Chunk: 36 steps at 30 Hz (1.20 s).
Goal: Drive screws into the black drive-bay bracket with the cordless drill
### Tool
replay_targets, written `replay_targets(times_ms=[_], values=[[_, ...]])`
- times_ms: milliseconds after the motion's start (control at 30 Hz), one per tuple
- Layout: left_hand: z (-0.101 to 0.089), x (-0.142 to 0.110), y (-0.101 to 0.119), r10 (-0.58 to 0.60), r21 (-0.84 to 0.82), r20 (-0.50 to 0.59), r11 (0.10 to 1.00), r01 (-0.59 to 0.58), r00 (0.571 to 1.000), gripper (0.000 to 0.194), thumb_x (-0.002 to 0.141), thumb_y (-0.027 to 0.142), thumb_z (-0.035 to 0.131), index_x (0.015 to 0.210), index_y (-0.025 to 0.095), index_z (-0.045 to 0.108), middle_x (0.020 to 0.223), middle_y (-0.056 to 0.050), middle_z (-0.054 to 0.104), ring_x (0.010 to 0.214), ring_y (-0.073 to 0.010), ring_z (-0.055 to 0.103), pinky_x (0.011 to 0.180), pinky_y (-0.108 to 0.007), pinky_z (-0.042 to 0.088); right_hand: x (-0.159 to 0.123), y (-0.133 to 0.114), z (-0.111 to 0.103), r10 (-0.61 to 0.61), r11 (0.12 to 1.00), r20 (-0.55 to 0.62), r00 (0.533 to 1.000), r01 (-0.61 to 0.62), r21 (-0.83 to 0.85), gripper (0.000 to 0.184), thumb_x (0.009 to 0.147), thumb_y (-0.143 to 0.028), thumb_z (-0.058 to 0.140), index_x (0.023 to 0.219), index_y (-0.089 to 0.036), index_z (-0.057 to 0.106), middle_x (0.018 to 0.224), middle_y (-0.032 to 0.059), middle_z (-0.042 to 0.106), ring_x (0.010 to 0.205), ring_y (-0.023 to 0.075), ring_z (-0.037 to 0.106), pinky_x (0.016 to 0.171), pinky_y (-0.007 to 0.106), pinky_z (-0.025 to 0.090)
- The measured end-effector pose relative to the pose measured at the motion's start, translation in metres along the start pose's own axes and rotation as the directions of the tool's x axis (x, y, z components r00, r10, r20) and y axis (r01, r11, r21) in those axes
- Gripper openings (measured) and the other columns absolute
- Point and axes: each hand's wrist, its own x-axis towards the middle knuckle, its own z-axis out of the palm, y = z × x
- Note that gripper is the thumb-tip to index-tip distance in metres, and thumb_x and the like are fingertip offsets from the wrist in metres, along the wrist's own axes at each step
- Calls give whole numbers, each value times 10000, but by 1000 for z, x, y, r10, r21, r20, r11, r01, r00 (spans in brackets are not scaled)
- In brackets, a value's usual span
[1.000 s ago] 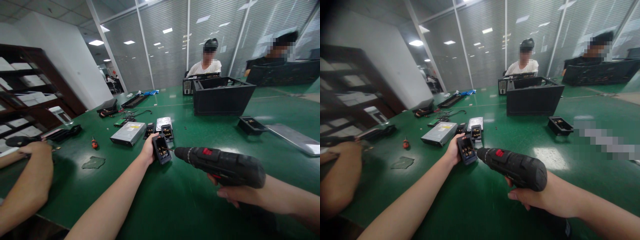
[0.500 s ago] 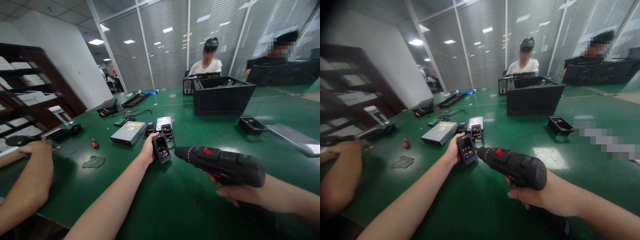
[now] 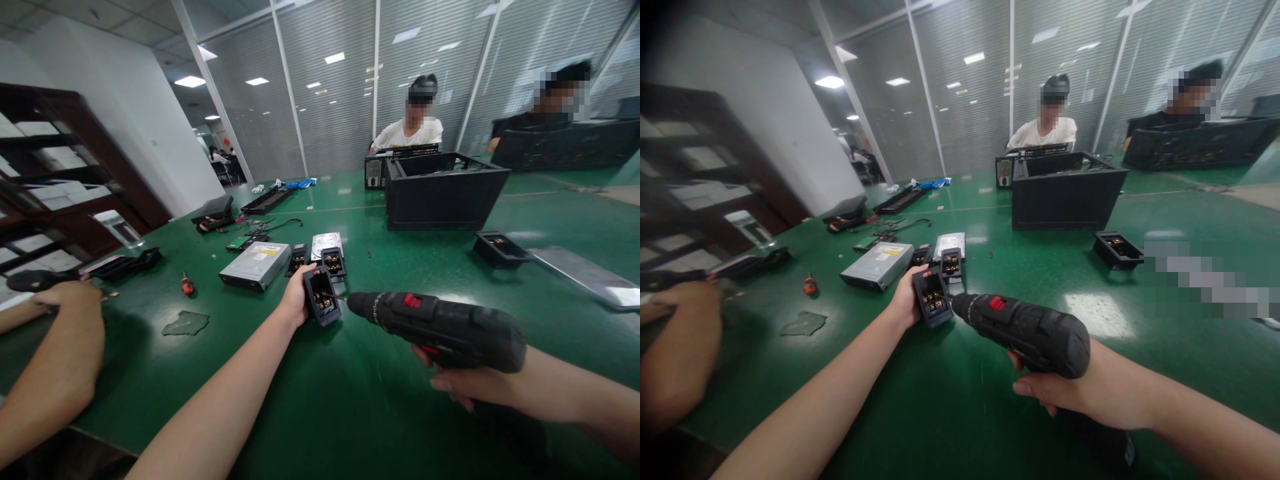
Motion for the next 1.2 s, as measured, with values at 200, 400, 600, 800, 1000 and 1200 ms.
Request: replay_targets(times_ms=[200,400,600,800,1000,1200], values=[[-1,1,-2,26,-1,18,1000,-26,1000,307,711,429,593,815,147,655,708,-78,681,615,-233,636,599,-389,516,-1,-5,1,-4,1000,10,1000,4,-4,236,773,-361,649,934,-214,559,642,-49,567,569,140,575,541,254,494],[-2,2,-3,33,3,7,999,-33,999,304,701,437,607,797,152,656,700,-74,676,607,-226,629,603,-384,512,-1,-4,0,-4,1000,7,1000,4,-7,240,769,-363,654,934,-213,564,674,-39,581,572,142,582,549,262,501],[-1,1,-2,28,17,-4,999,-28,1000,306,697,446,607,778,155,656,689,-67,672,595,-222,624,602,-382,512,-1,-4,0,-6,1000,2,1000,6,-16,245,767,-362,659,936,-212,564,648,-47,574,564,144,580,541,258,498],[-1,1,-2,30,9,9,999,-30,999,302,700,429,608,803,150,660,706,-74,679,608,-227,630,606,-386,514,-2,-5,0,1,1000,5,1000,-1,-25,263,779,-377,647,952,-202,556,655,-37,571,582,153,581,562,278,499],[0,1,-2,43,1,13,999,-43,999,288,701,415,609,810,152,653,711,-74,680,605,-230,631,605,-391,514,-1,-8,1,10,1000,14,1000,-9,-24,280,762,-380,652,949,-200,544,641,-40,561,572,156,577,548,280,496],[-3,4,-3,35,3,39,999,-35,999,317,703,443,605,816,150,653,709,-72,680,615,-234,634,606,-394,515,-1,-8,0,-3,1000,20,1000,3,-30,242,781,-348,634,944,-195,540,639,-41,559,582,155,576,553,277,495]])
